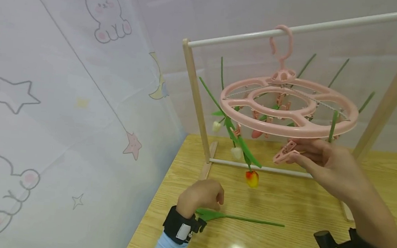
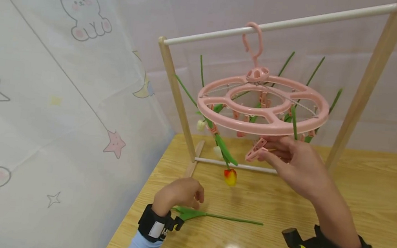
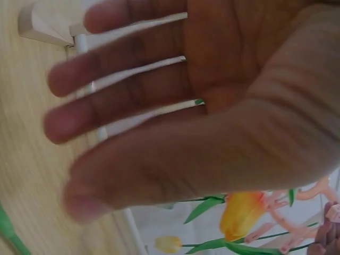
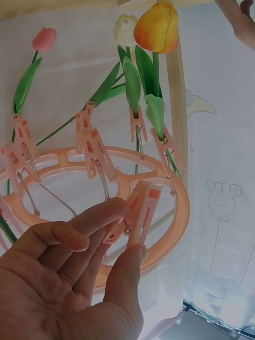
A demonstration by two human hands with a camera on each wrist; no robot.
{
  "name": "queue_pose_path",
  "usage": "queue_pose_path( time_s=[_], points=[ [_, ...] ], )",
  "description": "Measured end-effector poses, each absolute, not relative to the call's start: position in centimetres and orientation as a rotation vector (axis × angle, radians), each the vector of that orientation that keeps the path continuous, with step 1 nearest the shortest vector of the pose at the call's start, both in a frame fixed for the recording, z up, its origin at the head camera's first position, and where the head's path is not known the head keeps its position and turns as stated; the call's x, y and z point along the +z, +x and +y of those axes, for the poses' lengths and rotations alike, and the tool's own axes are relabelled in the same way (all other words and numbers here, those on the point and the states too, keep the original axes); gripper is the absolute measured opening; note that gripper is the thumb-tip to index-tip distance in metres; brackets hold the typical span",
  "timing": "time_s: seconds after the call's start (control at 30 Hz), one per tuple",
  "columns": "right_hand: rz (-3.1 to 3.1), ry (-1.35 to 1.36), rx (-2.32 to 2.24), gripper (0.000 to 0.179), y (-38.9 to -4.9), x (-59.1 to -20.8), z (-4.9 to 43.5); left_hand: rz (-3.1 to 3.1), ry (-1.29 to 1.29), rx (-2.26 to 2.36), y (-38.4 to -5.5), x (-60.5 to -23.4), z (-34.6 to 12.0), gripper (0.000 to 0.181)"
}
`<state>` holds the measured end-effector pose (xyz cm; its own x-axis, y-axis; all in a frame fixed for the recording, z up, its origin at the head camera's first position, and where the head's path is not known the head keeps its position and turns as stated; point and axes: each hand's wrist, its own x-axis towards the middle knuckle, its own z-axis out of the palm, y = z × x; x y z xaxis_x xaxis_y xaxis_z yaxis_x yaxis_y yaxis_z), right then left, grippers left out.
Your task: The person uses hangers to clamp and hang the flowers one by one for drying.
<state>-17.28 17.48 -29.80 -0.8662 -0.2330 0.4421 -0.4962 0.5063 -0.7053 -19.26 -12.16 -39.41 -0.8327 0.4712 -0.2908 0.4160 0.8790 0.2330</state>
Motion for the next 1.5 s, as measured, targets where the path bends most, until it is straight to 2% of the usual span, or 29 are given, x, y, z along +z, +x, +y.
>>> queue_pose_path(
  time_s=[0.2,0.47,0.73,1.13,1.5],
  points=[
    [-2.436,0.625,1.265,0.029,-17.2,-29.8,17.4,2.665,0.516,0.132,-19.3,-40.7,-12.0,0.019],
    [-2.435,0.634,1.222,0.030,-17.2,-29.8,17.4,2.671,0.528,-0.048,-19.6,-42.2,-11.0,0.020],
    [-2.453,0.618,1.176,0.029,-17.3,-29.7,17.5,2.630,0.573,-0.038,-19.6,-42.6,-10.4,0.021],
    [-2.435,0.581,1.131,0.026,-17.1,-29.6,17.5,2.571,0.796,0.283,-18.9,-39.6,-10.4,0.023],
    [-2.393,0.588,1.200,0.024,-17.3,-29.7,17.7,2.704,1.217,0.523,-18.4,-36.4,-10.5,0.014]
  ],
)
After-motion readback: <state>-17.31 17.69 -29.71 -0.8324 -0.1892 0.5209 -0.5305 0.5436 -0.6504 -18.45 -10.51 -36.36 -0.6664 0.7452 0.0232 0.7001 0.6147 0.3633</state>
